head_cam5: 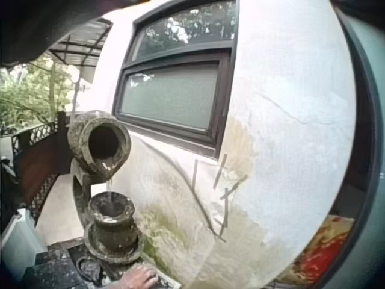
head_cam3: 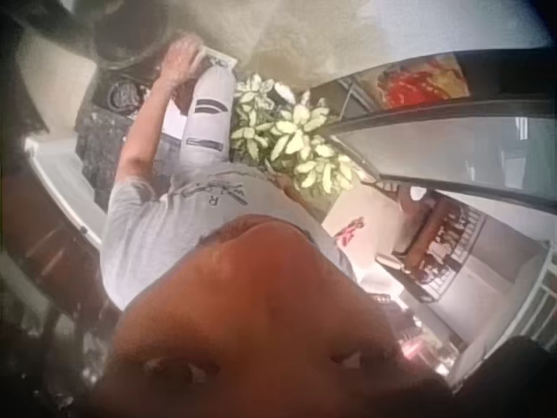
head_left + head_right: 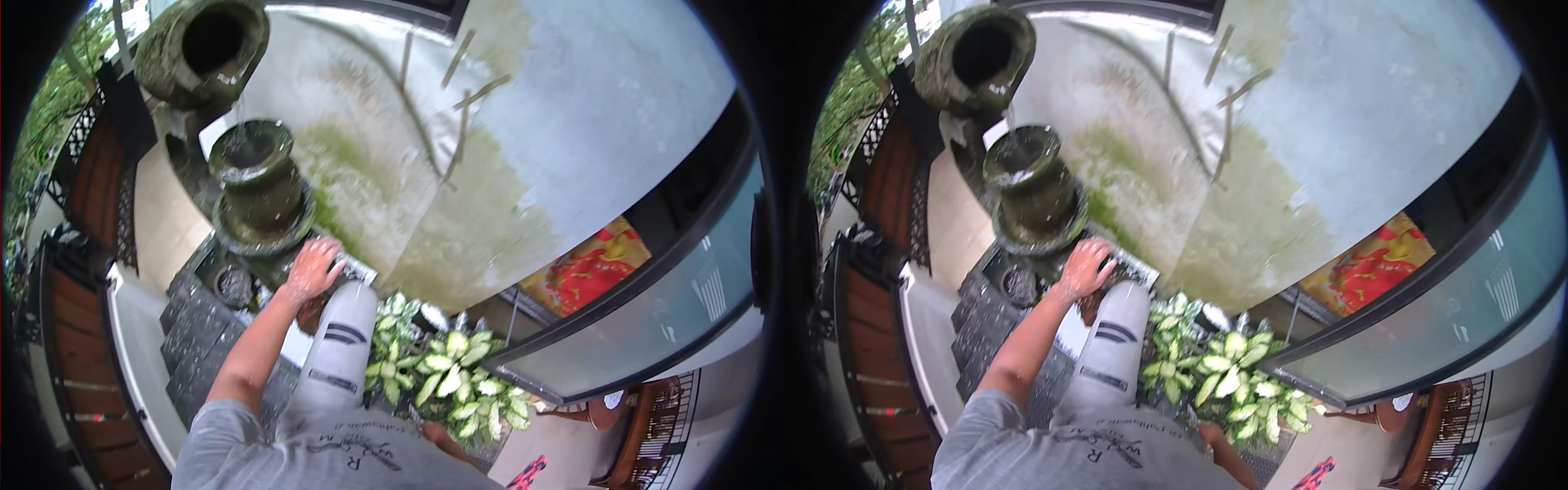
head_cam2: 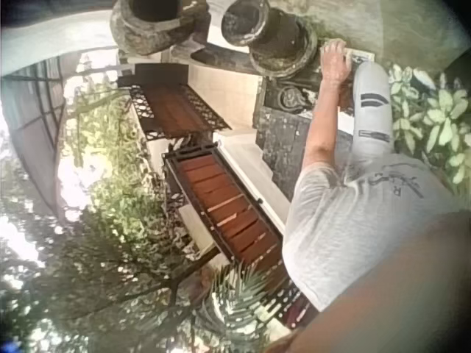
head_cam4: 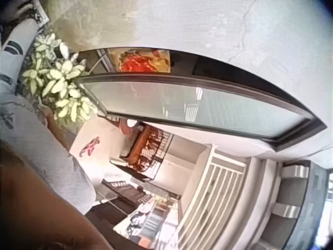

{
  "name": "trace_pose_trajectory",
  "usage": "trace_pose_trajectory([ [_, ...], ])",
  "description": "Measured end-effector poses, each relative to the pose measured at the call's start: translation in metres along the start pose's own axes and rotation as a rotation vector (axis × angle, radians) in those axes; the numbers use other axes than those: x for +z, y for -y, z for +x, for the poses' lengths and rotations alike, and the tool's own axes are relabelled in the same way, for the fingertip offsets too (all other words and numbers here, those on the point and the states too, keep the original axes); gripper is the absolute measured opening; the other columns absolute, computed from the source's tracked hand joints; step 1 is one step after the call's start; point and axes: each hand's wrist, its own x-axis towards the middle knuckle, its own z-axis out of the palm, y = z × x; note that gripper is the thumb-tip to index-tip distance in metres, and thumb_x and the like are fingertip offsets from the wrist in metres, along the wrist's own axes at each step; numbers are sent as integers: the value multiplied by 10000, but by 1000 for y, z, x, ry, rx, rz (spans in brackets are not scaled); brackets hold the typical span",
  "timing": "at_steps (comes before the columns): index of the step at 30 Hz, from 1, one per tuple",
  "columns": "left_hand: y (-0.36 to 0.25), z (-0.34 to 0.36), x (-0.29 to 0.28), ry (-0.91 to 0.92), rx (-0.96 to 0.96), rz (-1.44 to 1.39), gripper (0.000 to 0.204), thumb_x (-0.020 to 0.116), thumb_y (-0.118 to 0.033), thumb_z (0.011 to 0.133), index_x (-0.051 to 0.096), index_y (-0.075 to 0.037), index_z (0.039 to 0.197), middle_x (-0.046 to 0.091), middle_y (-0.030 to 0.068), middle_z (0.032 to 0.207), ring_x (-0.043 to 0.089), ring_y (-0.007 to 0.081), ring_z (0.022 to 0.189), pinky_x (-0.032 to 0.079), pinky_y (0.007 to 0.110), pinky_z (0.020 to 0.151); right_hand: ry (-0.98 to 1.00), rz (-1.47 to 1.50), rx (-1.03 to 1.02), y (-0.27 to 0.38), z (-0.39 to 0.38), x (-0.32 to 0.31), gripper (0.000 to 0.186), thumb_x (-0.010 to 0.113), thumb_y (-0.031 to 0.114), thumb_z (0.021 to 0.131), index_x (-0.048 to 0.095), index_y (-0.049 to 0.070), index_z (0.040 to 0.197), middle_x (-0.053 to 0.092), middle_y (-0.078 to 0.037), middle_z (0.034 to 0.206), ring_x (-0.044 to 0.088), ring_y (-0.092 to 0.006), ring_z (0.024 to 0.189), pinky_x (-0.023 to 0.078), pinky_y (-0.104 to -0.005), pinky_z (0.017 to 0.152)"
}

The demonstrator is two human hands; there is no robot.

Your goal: Patching a crack in an exterior wall using a putty knife and filler.

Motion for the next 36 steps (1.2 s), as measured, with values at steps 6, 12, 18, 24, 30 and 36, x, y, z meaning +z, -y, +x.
trace_pose_trajectory([
  [6, 12, -26, 2, 24, -66, -53, 493, 710, -388, 981, 671, -20, 1307, 640, 174, 1416, 548, 362, 1375, 382, 502, 1206, 82, 498, 258, 91, -36, -57, 418, 544, 438, 1055, 759, 81, 1077, 733, -154, 803, 718, -312, 721, 561, -447, 706],
  [12, -2, 5, 6, 76, -21, -105, 494, 714, -411, 972, 688, -36, 1293, 644, 157, 1417, 538, 347, 1386, 370, 503, 1215, 45, 83, -73, 70, -25, -62, 600, 485, 559, 1067, 757, 44, 921, 706, -116, 728, 708, -275, 669, 558, -439, 681],
  [18, 3, 4, 4, 65, -39, -96, 490, 724, -409, 957, 696, -43, 1281, 625, 164, 1435, 526, 365, 1390, 366, 506, 1211, 179, 328, 128, 125, -8, -125, 642, 486, 600, 1055, 766, 34, 937, 700, -144, 693, 719, -286, 639, 580, -433, 720],
  [24, 6, 0, 4, 77, -60, -63, 483, 723, -404, 955, 702, -34, 1265, 620, 167, 1441, 514, 359, 1405, 334, 501, 1225, 34, 326, 95, 157, -2, -178, 707, 458, 609, 1058, 741, 22, 784, 708, -169, 676, 732, -357, 729, 568, -483, 818],
  [30, 6, -1, 4, 106, -68, -72, 485, 726, -403, 952, 706, -26, 1257, 619, 162, 1444, 511, 351, 1413, 329, 505, 1228, 31, 231, 86, 155, 8, -183, 625, 513, 602, 1045, 785, 42, 985, 719, -129, 703, 732, -306, 700, 579, -441, 781],
  [36, 12, -6, 7, 60, -54, -56, 452, 751, -374, 927, 701, -27, 1211, 609, 148, 1419, 511, 350, 1390, 343, 506, 1207, 127, 300, 108, 152, 0, -152, 621, 499, 595, 1042, 745, 49, 880, 708, -109, 670, 713, -252, 638, 579, -439, 773],
])
